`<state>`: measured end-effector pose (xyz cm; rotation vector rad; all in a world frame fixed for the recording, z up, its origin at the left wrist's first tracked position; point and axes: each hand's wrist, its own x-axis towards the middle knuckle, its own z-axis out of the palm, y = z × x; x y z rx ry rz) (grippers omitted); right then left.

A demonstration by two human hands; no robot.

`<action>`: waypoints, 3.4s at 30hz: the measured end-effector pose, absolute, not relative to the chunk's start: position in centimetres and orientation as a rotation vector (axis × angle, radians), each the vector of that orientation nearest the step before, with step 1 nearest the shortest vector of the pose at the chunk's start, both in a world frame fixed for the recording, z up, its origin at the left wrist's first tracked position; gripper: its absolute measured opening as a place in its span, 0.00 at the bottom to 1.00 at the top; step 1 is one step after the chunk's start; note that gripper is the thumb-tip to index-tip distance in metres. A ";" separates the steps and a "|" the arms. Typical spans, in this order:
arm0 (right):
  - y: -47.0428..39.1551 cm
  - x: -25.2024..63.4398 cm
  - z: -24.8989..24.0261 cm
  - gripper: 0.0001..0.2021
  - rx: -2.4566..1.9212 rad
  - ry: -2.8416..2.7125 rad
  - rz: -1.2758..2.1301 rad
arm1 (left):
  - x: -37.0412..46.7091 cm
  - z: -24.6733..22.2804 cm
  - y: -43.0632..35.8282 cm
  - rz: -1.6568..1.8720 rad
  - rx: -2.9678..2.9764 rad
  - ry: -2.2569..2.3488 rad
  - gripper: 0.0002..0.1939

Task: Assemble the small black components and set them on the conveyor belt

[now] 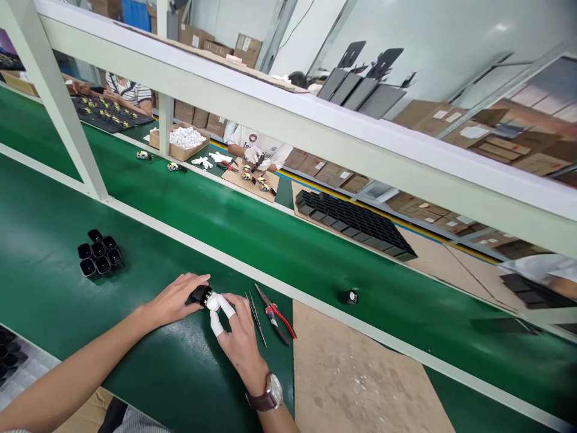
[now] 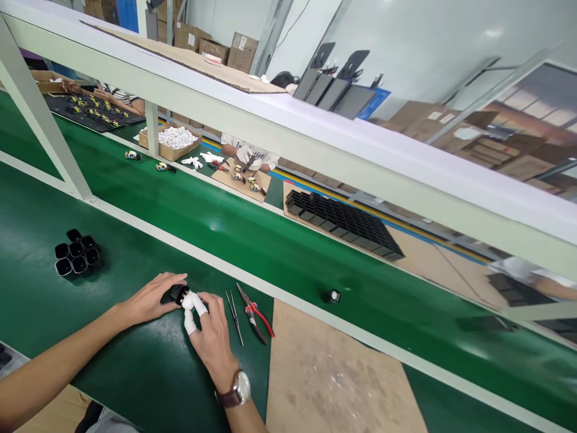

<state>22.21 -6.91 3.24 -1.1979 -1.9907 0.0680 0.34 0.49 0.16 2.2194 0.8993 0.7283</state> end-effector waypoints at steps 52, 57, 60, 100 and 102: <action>-7.8 24.1 1.7 0.21 -1.302 -2.022 0.338 | 0.9 0.0 -0.1 0.646 1.955 0.861 0.33; -5.7 23.0 0.6 0.18 -1.171 -1.950 0.544 | 1.2 -0.4 0.3 0.734 1.759 0.746 0.31; -4.6 22.4 -0.1 0.14 -1.086 -1.924 0.610 | 1.1 -0.6 0.4 0.749 1.725 0.737 0.33; -7.4 23.9 2.2 0.22 -1.221 -2.317 0.372 | 1.3 -0.6 0.1 0.675 1.869 0.765 0.31; -7.9 24.7 1.6 0.23 -1.268 -2.223 0.377 | 1.2 -0.4 0.0 0.648 1.880 0.799 0.31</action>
